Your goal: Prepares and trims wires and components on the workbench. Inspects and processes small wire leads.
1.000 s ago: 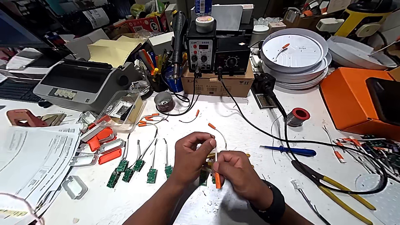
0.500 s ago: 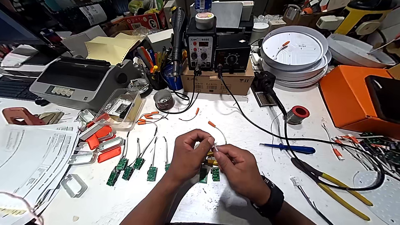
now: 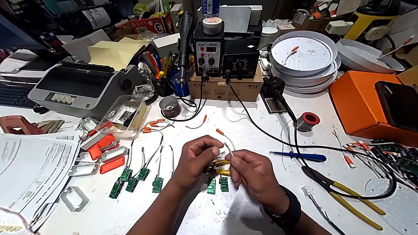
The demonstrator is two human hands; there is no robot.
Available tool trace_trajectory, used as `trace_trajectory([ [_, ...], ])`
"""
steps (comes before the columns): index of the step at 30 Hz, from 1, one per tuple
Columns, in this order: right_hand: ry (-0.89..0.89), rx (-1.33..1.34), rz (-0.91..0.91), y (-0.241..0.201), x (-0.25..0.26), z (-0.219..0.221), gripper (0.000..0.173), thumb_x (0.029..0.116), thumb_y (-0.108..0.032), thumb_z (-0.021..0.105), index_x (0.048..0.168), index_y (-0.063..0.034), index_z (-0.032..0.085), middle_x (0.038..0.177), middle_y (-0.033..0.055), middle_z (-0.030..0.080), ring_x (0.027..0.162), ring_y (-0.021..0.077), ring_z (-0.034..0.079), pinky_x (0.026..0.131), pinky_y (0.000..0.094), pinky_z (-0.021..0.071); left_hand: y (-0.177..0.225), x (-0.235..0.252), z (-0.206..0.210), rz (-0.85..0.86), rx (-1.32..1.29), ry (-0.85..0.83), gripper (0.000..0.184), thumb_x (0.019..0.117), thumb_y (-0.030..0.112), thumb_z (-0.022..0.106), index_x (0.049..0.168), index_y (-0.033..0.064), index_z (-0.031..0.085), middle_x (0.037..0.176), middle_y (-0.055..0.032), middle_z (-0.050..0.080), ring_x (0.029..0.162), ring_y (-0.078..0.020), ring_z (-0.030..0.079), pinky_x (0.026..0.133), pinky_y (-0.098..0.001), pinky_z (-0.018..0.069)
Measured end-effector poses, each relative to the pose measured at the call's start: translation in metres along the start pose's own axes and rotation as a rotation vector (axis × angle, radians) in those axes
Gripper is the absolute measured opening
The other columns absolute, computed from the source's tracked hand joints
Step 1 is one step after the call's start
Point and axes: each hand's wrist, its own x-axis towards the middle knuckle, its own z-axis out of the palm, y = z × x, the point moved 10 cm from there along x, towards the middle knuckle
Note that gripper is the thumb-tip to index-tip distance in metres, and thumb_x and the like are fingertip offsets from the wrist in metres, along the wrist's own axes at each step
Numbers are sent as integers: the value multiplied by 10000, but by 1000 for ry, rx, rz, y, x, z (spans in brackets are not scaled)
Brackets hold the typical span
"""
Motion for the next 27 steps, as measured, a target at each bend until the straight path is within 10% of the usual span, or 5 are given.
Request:
trace_trajectory([
  [8, -351, 412, 356, 28, -8, 28, 293, 1075, -278, 517, 1036, -66, 715, 676, -7, 684, 581, 66, 659, 566, 230, 568, 1, -1, 11, -31, 47, -77, 109, 967, 127, 709, 998, 31, 750, 948, -2, 708, 862, -53, 665, 789, -223, 574],
  [27, -109, 77, 82, 18, -1, 14, 251, 1057, -182, 550, 986, -24, 732, 856, -12, 705, 799, 55, 662, 763, 244, 574, -3, -4, -1, -75, -35, 98, 31, 895, 47, 757, 885, 20, 748, 834, -45, 699, 752, -86, 670, 716, -240, 586],
])
